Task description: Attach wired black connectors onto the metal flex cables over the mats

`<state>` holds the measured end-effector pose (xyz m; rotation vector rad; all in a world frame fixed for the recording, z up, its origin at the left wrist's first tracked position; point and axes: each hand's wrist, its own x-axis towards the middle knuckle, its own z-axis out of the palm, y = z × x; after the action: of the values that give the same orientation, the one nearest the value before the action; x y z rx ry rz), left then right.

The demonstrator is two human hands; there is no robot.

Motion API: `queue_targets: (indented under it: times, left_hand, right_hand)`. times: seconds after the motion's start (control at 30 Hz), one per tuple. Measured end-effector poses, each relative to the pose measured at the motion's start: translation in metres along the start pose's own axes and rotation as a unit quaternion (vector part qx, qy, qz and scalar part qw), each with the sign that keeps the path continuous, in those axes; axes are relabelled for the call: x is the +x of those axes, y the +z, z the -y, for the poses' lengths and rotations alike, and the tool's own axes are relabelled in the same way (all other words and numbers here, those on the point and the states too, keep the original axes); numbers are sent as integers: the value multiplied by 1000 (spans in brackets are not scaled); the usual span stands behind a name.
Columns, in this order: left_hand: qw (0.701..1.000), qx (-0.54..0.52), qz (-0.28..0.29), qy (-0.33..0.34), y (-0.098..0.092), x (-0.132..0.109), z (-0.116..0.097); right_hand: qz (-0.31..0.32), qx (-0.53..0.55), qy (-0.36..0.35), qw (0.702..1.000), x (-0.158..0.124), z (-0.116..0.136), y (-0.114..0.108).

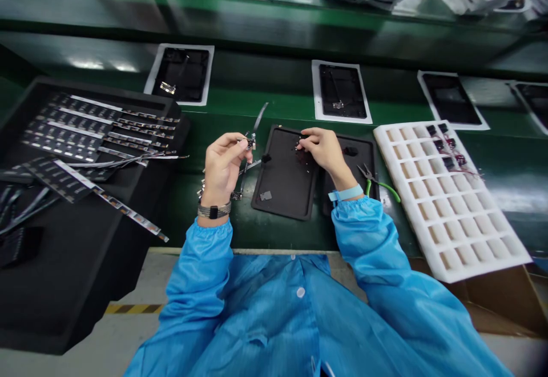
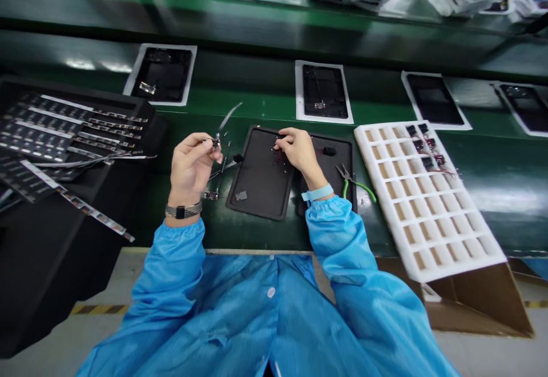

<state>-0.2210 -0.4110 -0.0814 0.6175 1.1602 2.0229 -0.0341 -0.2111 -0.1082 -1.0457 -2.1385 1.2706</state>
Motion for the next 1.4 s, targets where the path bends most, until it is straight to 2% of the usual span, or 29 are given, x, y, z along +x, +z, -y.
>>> queue_targets:
  times: [0.1, 0.27, 0.53, 0.67, 0.9, 1.07, 1.13, 1.23, 1.33, 1.4]
  left_hand:
    - [1000, 4, 0, 0, 0, 1, 1]
    - [1000, 13, -1, 2, -1, 1, 4]
    - [999, 8, -20, 47, -1, 0, 2]
    - [998, 2, -15, 60, -1, -2, -2]
    - [998, 1, -13, 60, -1, -5, -5]
    - [996, 37, 36, 73, 2, -10, -12]
    - [996, 45, 70, 40, 3, -15, -16]
    - [985, 85, 133, -65, 8, -22, -20]
    - [959, 144, 185, -160, 17, -27, -17]
    - [943, 179, 214, -182, 24, -29, -11]
  right_hand:
    - [19, 63, -4, 998, -1, 0, -3]
    - [-4, 45, -38, 998, -5, 3, -4]
    - [0, 110, -54, 992, -22, 24, -5]
    - [-20, 130, -57, 990, -36, 28, -16]
    - [-56, 132, -47, 989, -57, 15, -42]
    - [-56, 135, -56, 988, -68, 20, -56]
    - [-42, 130, -54, 989, -73, 25, -58]
    - [5, 126, -60, 990, -79, 34, -55]
    - [85, 123, -52, 987, -83, 41, -43]
    - [146, 119, -41, 981, -84, 45, -35]
